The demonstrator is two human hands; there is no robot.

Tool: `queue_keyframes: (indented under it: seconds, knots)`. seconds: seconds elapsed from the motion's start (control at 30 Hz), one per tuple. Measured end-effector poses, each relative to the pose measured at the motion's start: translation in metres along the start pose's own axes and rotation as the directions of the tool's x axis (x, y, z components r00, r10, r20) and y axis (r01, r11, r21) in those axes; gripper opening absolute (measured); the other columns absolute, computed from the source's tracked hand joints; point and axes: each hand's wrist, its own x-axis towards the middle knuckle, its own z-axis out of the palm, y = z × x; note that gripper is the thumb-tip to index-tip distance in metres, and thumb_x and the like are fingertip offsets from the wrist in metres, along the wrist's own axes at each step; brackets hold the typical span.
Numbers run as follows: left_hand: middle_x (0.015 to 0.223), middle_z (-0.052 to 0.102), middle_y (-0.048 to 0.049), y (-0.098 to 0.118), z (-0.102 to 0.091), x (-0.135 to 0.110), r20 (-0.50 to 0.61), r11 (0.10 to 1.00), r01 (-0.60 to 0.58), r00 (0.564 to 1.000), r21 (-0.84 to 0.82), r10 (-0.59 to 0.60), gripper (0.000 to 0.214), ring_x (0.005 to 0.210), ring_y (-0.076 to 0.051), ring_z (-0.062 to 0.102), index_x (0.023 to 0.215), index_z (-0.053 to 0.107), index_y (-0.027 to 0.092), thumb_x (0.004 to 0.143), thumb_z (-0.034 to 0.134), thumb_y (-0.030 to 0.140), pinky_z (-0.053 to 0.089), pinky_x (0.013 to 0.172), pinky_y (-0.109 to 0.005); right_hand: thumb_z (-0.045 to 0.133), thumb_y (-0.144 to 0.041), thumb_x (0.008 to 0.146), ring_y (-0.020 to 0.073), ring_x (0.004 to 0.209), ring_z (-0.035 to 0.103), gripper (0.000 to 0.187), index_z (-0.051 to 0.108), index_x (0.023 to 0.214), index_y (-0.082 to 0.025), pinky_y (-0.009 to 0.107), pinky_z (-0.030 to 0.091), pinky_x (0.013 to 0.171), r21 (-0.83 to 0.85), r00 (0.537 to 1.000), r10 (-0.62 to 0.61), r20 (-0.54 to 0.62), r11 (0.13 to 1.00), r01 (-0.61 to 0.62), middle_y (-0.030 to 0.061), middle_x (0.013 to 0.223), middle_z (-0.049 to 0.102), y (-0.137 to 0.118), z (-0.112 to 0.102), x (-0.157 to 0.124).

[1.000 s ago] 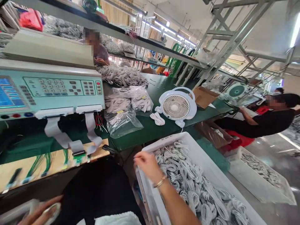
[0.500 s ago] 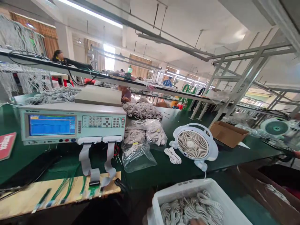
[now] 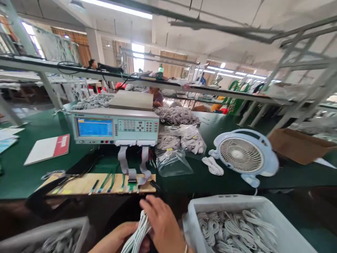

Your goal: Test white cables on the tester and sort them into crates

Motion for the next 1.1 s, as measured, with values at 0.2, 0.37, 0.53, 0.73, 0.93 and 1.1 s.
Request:
queue_keyframes:
  seconds: [0.2,0.37,0.53,0.73,0.93,1.1]
  knots:
    - [0.074,0.059,-0.0062,-0.002,-0.035,0.008,-0.136,0.925,-0.157,0.984,-0.346,0.116,0.034,0.062,-0.012,0.055,0.085,0.057,0.012,0.072,0.051,0.043,0.041,0.059,-0.024,0.037,-0.012,0.078,0.0194,0.097,0.05,0.033,0.048,0.107,-0.021,0.034,0.042,0.084,0.372,0.94,0.34,0.011,0.871,-0.32,0.0063,0.107,0.053,0.012,0.03,0.032]
    - [0.084,0.058,-0.0054,-0.006,-0.052,0.018,-0.269,0.911,-0.287,0.94,-0.297,0.209,0.035,0.068,-0.011,0.054,0.094,0.054,0.015,0.066,0.061,0.033,0.039,0.06,-0.02,0.039,-0.027,0.083,0.0184,0.082,0.055,0.026,0.048,0.107,-0.023,0.029,0.046,0.072,0.443,0.92,0.371,0.128,0.809,-0.388,0.0055,0.095,0.055,0.001,0.046,0.044]
    - [0.083,0.055,-0.0015,-0.009,-0.052,0.027,-0.284,0.916,-0.282,0.938,-0.285,0.201,0.044,0.069,-0.012,0.054,0.106,0.044,0.024,0.068,0.056,0.041,0.039,0.057,-0.021,0.041,-0.025,0.082,0.022,0.096,0.049,0.03,0.043,0.112,-0.023,0.036,0.042,0.081,0.277,0.95,0.307,0.06,0.909,-0.311,0.0071,0.102,0.05,-0.003,0.069,0.036]
    - [0.067,0.049,0.0025,-0.015,-0.055,0.042,-0.384,0.93,-0.325,0.891,-0.17,0.241,0.036,0.049,-0.008,0.044,0.089,0.049,0.019,0.068,0.051,0.048,0.037,0.049,-0.022,0.043,-0.021,0.081,0.0198,0.084,0.055,0.019,0.049,0.099,-0.022,0.033,0.044,0.076,0.442,0.976,0.214,0.041,0.872,-0.21,0.0049,0.093,0.059,-0.009,0.085,0.018]
    - [0.065,0.051,0.0011,-0.011,-0.061,0.048,-0.499,0.868,-0.469,0.721,0.161,0.481,0.027,0.062,-0.009,0.045,0.069,0.052,0.014,0.063,0.061,0.038,0.035,0.058,-0.019,0.059,-0.034,0.069,0.0198,0.065,0.059,0.026,0.054,0.086,-0.015,0.029,0.046,0.058,0.821,0.764,0.589,0.264,0.279,-0.499,0.0055,0.071,0.065,0.012,0.094,0.034]
    - [0.059,0.048,0.0029,-0.008,-0.068,0.052,-0.442,0.924,-0.376,0.819,0.07,0.366,0.035,0.049,-0.007,0.043,0.074,0.05,0.016,0.06,0.061,0.045,0.032,0.044,-0.018,0.07,-0.035,0.056,0.0133,0.044,0.051,0.027,0.057,0.065,-0.013,0.023,0.038,0.042,0.833,0.701,0.639,0.317,0.166,-0.527,-0.0004,0.049,0.058,0.031,0.102,0.049]
